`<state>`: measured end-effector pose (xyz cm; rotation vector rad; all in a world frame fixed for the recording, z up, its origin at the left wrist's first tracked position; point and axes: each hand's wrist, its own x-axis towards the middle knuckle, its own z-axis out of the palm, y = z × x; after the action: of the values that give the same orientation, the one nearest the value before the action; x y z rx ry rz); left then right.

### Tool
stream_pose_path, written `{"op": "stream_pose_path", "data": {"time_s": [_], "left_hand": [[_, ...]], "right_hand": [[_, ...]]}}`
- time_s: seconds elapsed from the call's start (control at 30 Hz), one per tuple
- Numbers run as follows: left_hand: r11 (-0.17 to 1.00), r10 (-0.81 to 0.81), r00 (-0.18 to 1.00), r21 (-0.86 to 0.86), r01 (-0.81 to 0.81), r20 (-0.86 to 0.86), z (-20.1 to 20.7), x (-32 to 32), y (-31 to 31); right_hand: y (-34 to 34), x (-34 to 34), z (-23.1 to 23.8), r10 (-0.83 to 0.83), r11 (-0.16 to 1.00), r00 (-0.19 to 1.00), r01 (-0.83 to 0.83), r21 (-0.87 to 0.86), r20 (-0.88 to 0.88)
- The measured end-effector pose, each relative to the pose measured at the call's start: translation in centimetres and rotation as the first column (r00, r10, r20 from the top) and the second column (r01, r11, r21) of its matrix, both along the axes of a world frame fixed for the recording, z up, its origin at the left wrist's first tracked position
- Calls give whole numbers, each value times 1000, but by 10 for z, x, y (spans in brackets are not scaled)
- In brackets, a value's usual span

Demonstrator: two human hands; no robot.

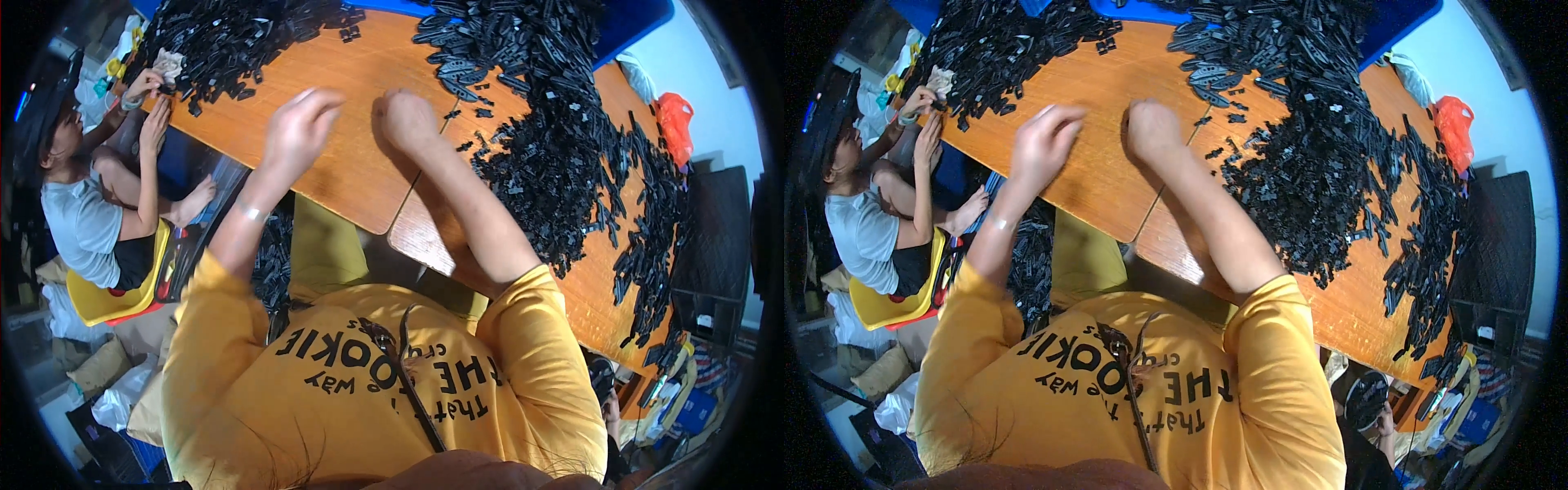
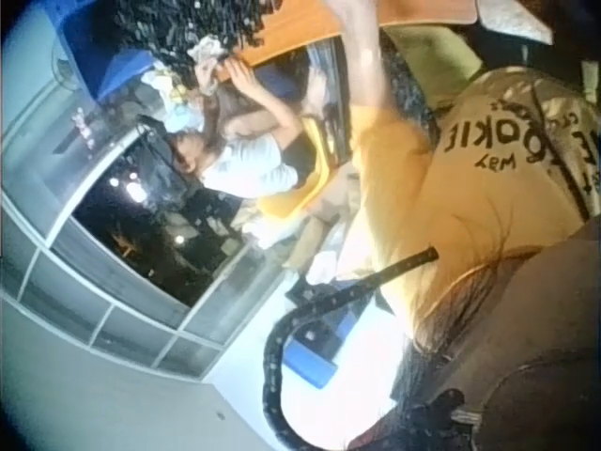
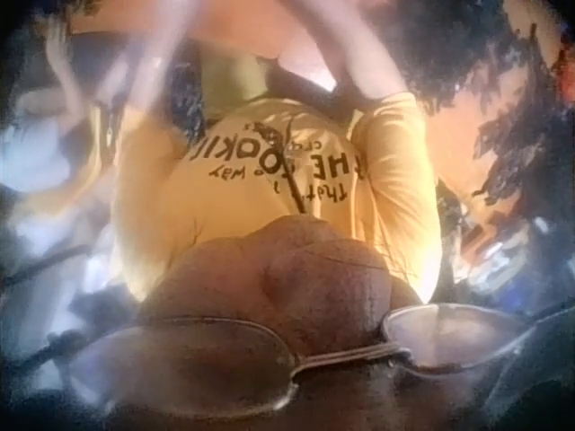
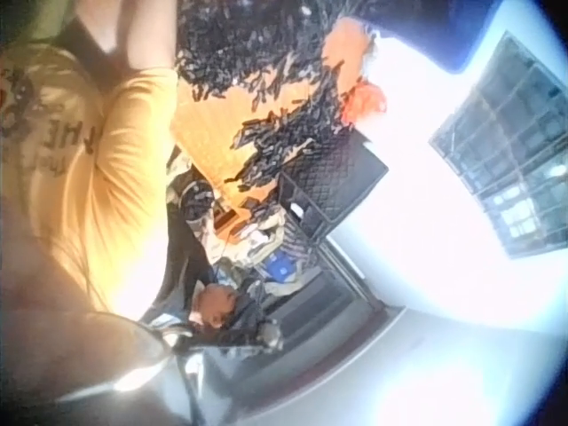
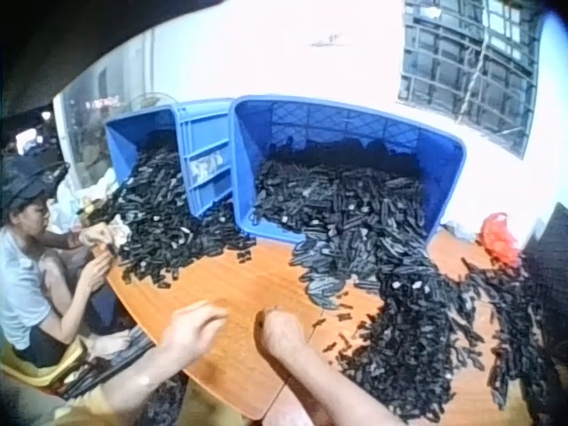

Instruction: The person assembles small black plastic industrial components by hand at a table.

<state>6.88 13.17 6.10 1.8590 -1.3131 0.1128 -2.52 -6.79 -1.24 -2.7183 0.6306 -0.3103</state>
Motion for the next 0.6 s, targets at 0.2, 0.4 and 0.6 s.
{"op": "stream_pose_path", "data": {"time_s": [0.2, 0.4, 0.6], "left_hand": [[966, -257, 912, 95, 240, 319, -39, -22, -180], [951, -257, 910, 250, 179, 326, -54, -37, -216], [961, -181, 975, 189, 204, -132, -59, -35, -198]], "right_hand": [[36, -98, 21, 4, 968, 991, -37, 250, 131], [40, -150, 48, -118, 870, 986, 44, 490, 120], [16, -166, 42, -337, 823, 912, 164, 544, 235]]}}
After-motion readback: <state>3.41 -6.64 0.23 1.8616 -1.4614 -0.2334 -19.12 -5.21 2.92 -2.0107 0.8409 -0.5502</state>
